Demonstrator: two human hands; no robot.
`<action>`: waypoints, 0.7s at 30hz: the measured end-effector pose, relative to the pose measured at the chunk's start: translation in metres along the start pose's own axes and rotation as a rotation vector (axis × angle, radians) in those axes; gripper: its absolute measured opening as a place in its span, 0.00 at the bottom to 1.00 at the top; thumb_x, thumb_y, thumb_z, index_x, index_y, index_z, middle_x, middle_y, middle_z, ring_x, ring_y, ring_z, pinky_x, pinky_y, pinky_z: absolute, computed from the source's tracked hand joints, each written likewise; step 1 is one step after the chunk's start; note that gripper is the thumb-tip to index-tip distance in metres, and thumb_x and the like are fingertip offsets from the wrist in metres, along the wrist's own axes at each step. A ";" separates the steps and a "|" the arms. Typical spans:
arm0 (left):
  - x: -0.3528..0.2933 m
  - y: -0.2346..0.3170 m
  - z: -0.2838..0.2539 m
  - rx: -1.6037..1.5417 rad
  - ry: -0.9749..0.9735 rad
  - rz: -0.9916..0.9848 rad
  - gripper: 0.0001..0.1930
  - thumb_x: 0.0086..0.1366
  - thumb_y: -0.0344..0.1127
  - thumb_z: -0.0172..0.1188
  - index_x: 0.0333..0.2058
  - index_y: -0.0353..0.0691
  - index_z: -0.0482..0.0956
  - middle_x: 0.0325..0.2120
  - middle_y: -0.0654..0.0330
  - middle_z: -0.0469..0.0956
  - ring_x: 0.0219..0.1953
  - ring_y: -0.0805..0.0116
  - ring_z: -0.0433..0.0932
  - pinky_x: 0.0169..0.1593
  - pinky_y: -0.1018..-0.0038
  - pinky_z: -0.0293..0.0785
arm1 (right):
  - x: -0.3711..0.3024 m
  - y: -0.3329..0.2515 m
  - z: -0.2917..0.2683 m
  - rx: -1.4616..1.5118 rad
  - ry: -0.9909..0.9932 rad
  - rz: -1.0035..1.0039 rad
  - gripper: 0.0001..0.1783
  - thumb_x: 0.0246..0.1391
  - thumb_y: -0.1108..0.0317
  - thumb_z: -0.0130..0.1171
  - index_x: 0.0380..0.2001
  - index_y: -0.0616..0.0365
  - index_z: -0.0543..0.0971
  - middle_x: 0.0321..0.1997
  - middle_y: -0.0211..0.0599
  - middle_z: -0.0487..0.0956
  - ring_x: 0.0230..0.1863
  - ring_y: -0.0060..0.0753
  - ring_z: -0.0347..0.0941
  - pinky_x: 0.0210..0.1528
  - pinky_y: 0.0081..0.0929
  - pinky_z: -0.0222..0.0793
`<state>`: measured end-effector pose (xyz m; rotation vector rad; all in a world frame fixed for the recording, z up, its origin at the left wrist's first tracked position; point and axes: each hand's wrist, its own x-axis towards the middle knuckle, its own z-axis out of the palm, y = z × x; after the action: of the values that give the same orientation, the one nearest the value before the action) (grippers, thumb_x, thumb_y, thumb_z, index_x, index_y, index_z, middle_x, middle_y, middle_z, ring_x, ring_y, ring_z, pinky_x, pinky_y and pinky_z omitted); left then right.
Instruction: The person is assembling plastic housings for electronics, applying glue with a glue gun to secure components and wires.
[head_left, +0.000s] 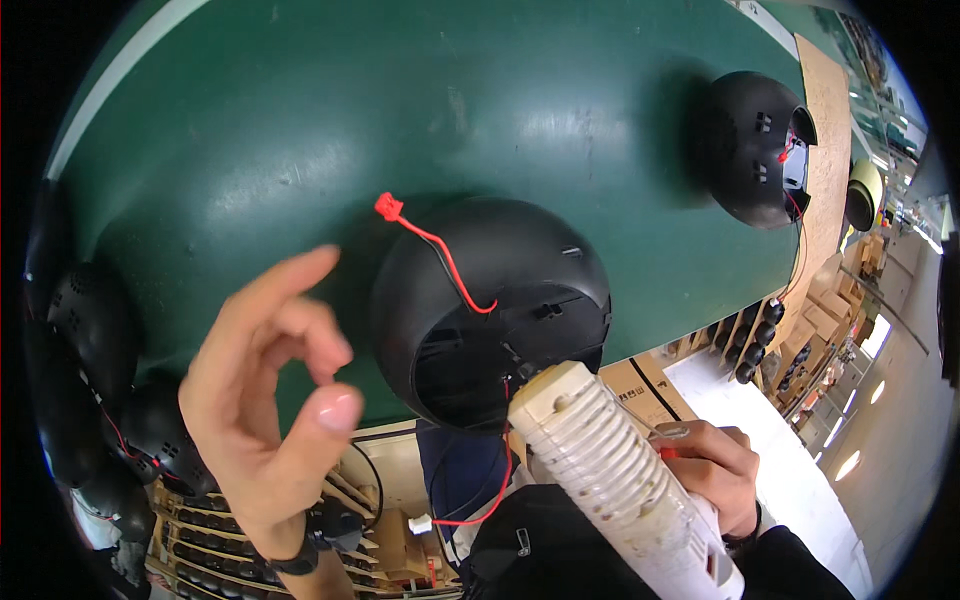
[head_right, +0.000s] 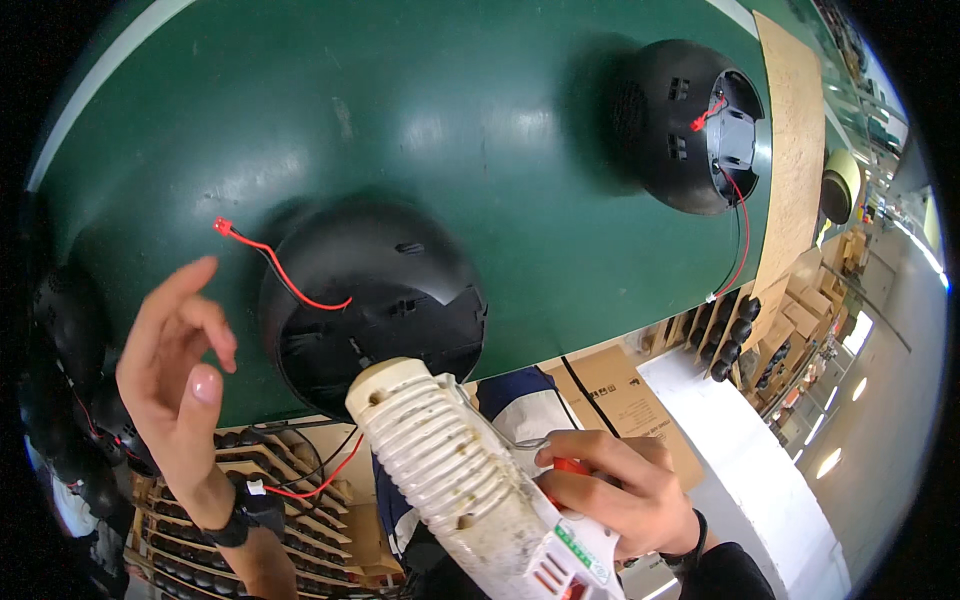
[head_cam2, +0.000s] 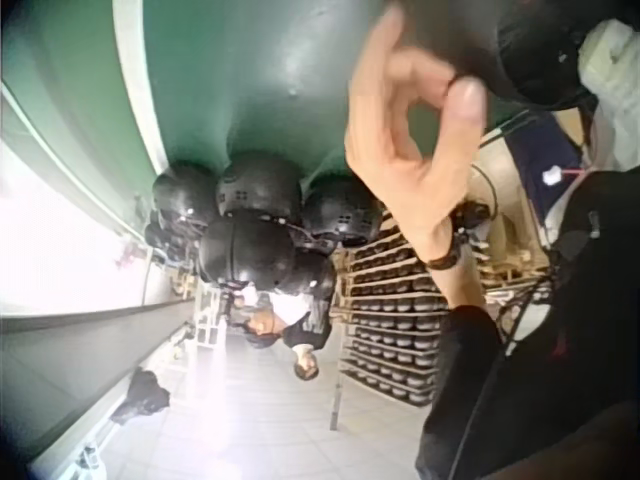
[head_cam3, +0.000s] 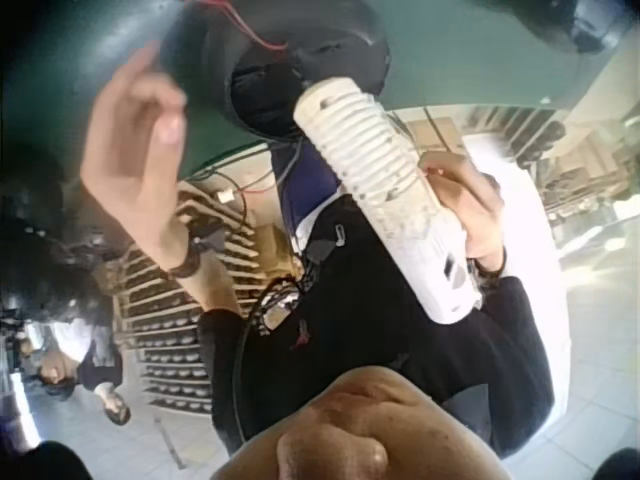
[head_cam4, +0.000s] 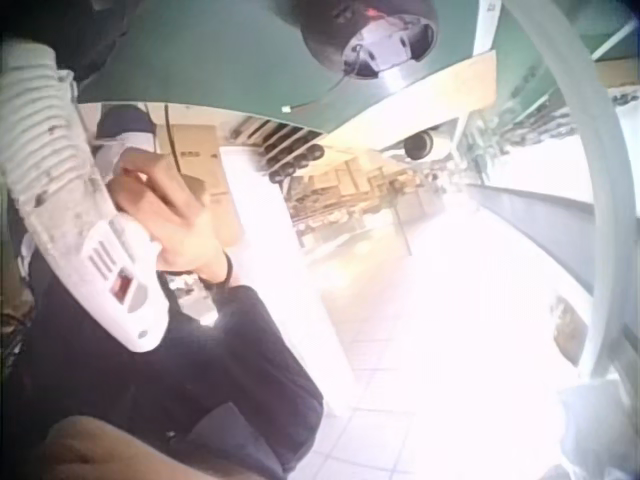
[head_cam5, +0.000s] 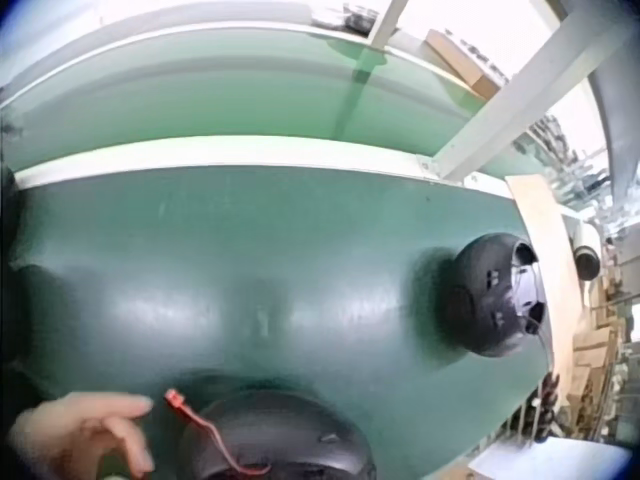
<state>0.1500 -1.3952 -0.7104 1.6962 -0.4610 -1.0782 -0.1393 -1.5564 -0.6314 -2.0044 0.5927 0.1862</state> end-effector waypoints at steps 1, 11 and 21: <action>0.015 0.009 0.009 -0.003 -0.119 0.018 0.33 0.53 0.35 0.69 0.57 0.27 0.71 0.31 0.60 0.75 0.34 0.72 0.72 0.40 0.76 0.69 | 0.002 0.000 0.002 -0.003 0.003 0.007 0.15 0.47 0.62 0.68 0.36 0.57 0.79 0.40 0.43 0.80 0.26 0.29 0.78 0.22 0.23 0.72; 0.084 0.023 0.055 -0.006 -0.401 0.210 0.06 0.53 0.16 0.67 0.31 0.29 0.82 0.30 0.56 0.81 0.30 0.75 0.79 0.35 0.81 0.74 | 0.011 0.002 0.017 -0.171 0.070 -0.066 0.17 0.41 0.63 0.67 0.36 0.58 0.78 0.39 0.42 0.77 0.25 0.33 0.77 0.22 0.25 0.73; 0.077 0.026 0.047 -0.049 -0.328 0.173 0.06 0.54 0.15 0.65 0.32 0.30 0.81 0.31 0.56 0.81 0.32 0.74 0.79 0.38 0.80 0.76 | 0.012 -0.003 0.022 -0.239 0.087 -0.050 0.18 0.40 0.64 0.66 0.35 0.62 0.77 0.35 0.42 0.76 0.24 0.34 0.76 0.20 0.26 0.71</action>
<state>0.1559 -1.4881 -0.7237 1.4118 -0.7685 -1.2323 -0.1244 -1.5404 -0.6441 -2.2660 0.5969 0.1459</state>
